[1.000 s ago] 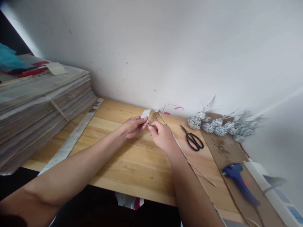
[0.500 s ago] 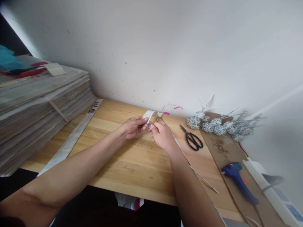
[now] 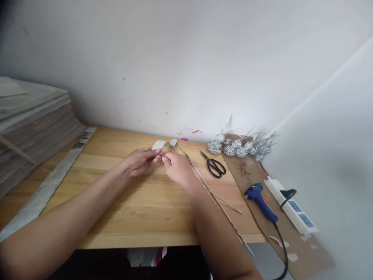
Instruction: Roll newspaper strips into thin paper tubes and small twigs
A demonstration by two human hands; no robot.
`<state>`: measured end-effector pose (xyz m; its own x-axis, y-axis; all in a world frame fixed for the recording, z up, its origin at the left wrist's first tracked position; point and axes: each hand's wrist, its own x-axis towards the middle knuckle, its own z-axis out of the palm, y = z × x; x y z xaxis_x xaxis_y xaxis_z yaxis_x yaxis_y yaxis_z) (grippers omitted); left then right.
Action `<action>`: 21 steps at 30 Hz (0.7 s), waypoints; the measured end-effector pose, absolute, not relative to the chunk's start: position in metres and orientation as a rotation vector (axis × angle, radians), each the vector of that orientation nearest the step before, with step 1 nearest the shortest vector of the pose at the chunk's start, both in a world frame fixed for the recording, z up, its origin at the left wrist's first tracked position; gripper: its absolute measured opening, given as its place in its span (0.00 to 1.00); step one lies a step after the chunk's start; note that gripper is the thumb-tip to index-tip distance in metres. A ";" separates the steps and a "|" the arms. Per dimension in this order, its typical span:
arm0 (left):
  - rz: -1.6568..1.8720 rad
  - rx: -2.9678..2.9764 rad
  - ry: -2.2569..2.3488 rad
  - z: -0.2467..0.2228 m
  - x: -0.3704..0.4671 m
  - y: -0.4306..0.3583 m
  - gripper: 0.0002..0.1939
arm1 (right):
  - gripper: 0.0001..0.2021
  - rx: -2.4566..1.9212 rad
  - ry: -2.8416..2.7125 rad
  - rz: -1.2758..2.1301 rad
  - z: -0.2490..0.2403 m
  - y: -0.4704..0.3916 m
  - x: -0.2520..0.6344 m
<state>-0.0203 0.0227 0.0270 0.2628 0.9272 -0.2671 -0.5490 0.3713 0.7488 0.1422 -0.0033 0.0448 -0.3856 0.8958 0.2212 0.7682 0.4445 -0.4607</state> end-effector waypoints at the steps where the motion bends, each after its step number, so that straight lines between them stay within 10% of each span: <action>1: 1.080 0.586 0.785 0.027 -0.021 0.023 0.03 | 0.09 -1.388 -2.257 0.374 0.045 -0.004 0.142; 21: 1.089 0.623 0.777 0.028 -0.021 0.023 0.05 | 0.15 -1.373 -2.200 0.417 0.045 -0.003 0.139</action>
<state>-0.0209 0.0228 0.0279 0.2562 0.9358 -0.2420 -0.5338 0.3457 0.7717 0.1390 -0.0027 0.0448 -0.3593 0.8972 0.2568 0.7409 0.4415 -0.5061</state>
